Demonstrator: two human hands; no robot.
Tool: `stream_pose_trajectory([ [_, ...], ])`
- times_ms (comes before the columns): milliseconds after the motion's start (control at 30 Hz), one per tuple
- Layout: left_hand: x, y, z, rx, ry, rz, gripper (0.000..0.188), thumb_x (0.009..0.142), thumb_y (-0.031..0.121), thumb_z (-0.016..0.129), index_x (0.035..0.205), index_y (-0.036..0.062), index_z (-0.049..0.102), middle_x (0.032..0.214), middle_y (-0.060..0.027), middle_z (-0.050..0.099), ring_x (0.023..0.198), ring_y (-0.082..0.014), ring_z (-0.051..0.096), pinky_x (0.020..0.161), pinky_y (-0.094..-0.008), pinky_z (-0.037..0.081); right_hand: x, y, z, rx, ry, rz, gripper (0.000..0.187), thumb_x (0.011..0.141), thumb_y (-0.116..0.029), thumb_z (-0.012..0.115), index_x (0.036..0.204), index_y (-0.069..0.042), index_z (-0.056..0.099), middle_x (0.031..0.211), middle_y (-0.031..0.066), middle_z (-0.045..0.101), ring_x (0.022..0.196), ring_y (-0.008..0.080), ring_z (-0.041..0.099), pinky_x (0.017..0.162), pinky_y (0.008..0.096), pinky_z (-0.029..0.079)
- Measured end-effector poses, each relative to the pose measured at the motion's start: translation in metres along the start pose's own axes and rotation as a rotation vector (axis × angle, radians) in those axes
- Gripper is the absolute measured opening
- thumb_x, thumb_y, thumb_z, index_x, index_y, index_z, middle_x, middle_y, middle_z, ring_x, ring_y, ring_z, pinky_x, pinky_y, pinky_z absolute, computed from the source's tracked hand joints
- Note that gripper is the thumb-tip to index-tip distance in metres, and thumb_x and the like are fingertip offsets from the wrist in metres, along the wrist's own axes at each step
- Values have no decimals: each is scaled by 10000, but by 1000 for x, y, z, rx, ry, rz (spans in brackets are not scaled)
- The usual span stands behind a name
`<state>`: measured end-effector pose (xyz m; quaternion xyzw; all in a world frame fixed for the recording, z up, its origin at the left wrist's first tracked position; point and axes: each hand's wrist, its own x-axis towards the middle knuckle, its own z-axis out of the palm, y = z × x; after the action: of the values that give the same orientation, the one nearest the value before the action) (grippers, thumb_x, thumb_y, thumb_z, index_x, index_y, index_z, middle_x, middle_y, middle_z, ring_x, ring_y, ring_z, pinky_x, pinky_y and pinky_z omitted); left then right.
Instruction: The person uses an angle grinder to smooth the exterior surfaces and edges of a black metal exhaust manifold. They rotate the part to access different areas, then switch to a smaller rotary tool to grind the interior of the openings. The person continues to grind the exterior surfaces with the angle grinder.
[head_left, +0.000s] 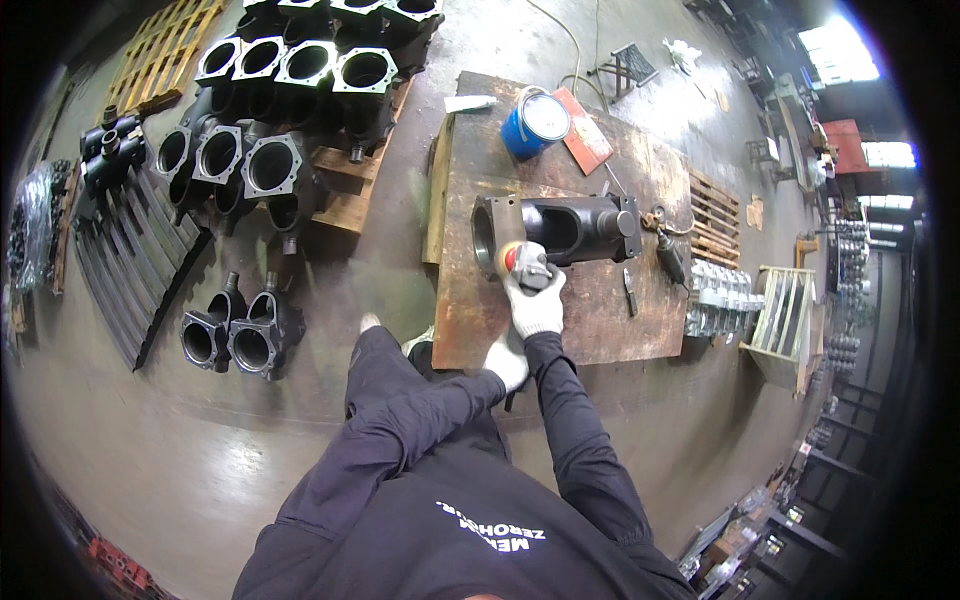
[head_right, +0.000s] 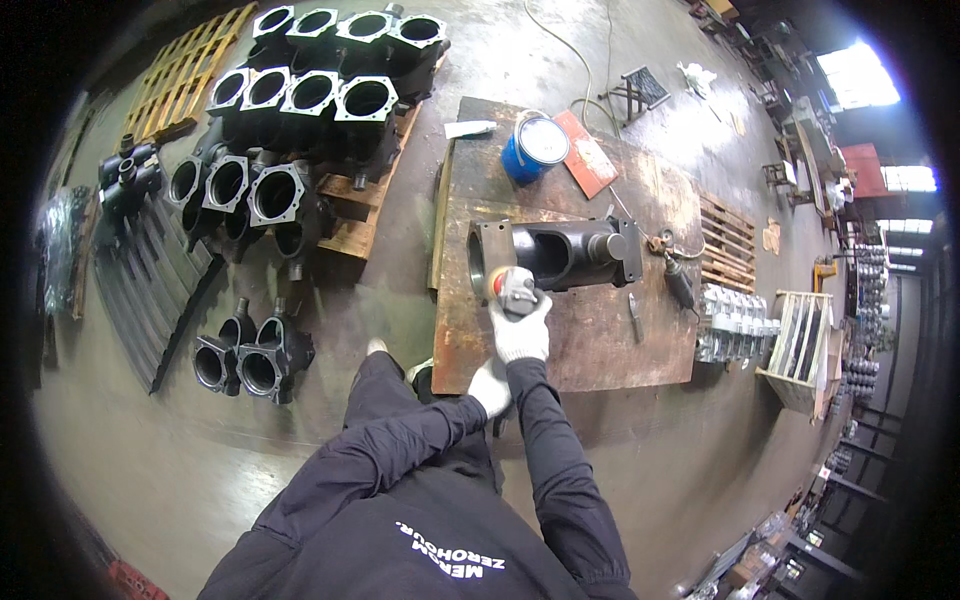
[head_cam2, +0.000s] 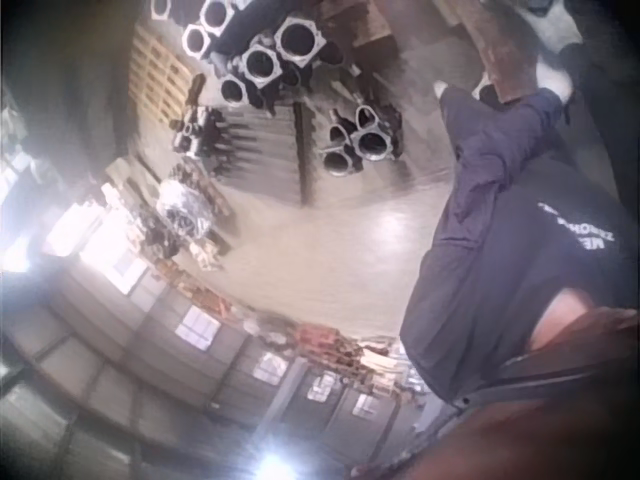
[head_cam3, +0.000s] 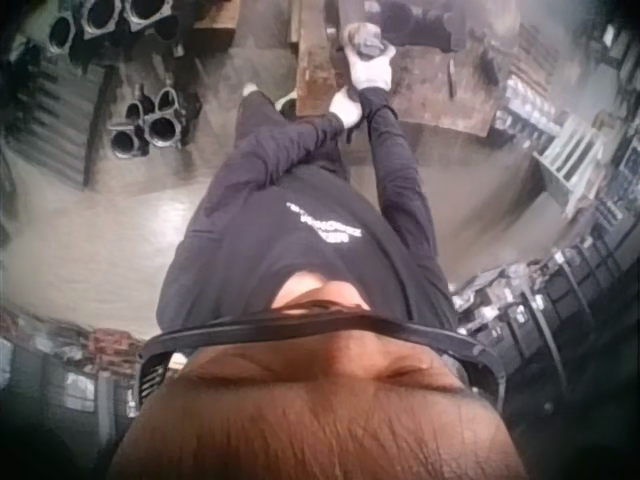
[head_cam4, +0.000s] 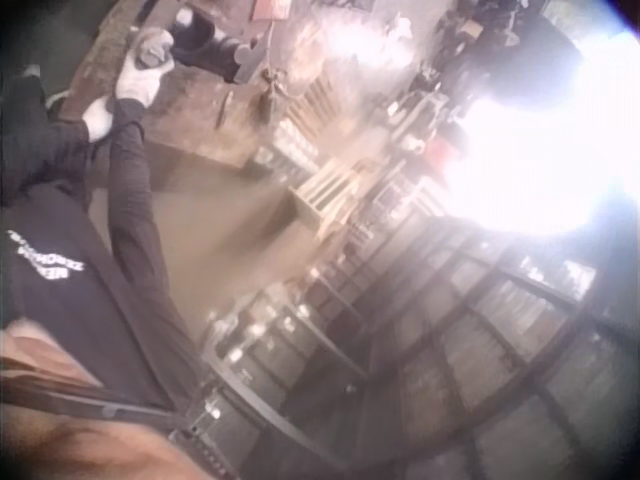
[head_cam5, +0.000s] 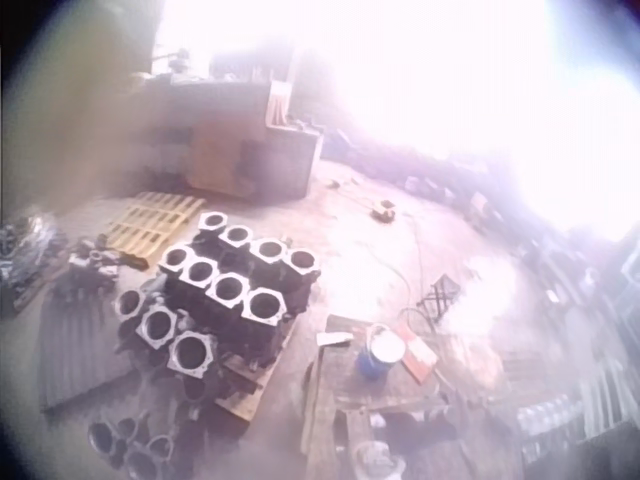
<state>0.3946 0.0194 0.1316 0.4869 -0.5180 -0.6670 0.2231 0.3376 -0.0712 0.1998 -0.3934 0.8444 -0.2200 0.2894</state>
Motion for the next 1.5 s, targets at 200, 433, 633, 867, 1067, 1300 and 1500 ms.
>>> stream_pose_trajectory([
  [200,-10,-20,-2,-313,-7,-106,565,929,351,617,1336,-20,492,1266,-218,634,1214,-344,596,1044,-397,445,-7,9,10,50,87,105,808,782,-335,844,1396,-88,380,1248,252,645,1147,347,657,979,417,497],
  [433,50,-21,-77,-115,-155,-79,612,875,350,686,1294,-61,511,1259,-252,635,1221,-375,596,1015,-406,469,39,-37,46,79,218,146,840,770,-362,844,1404,-83,370,1222,278,636,1149,384,643,981,430,495],
  [633,23,-28,-88,72,-331,-153,671,836,375,684,1305,-72,511,1286,-318,591,1250,-434,558,1053,-429,437,6,-48,45,61,334,284,796,773,-307,855,1372,-48,399,1248,233,625,1147,308,643,981,402,495],
  [867,70,-13,-117,-75,-214,-41,551,864,361,672,1234,-32,561,1180,-269,657,1125,-412,631,954,-422,498,54,-70,61,37,305,257,826,760,-360,846,1398,-102,389,1238,274,632,1171,376,637,990,433,492],
  [1067,45,-12,-109,-47,-371,-156,491,921,354,632,1250,-5,563,1197,-245,659,1155,-392,623,976,-425,484,26,-73,51,43,333,297,789,757,-340,846,1363,-83,410,1237,245,639,1151,360,649,977,428,501],
  [1300,71,16,-142,76,-287,140,389,945,257,533,1225,-9,580,1206,-196,658,1180,-349,596,1000,-407,452,53,-88,65,-20,236,231,856,763,-470,810,1413,-135,365,1165,298,664,1099,445,656,931,472,511],
  [1500,32,19,-135,-65,-290,25,383,926,226,606,1210,-29,578,1141,-220,666,1096,-377,632,955,-413,488,17,-84,61,16,304,306,810,766,-381,835,1396,-124,395,1263,254,638,1164,395,642,979,448,497],
])
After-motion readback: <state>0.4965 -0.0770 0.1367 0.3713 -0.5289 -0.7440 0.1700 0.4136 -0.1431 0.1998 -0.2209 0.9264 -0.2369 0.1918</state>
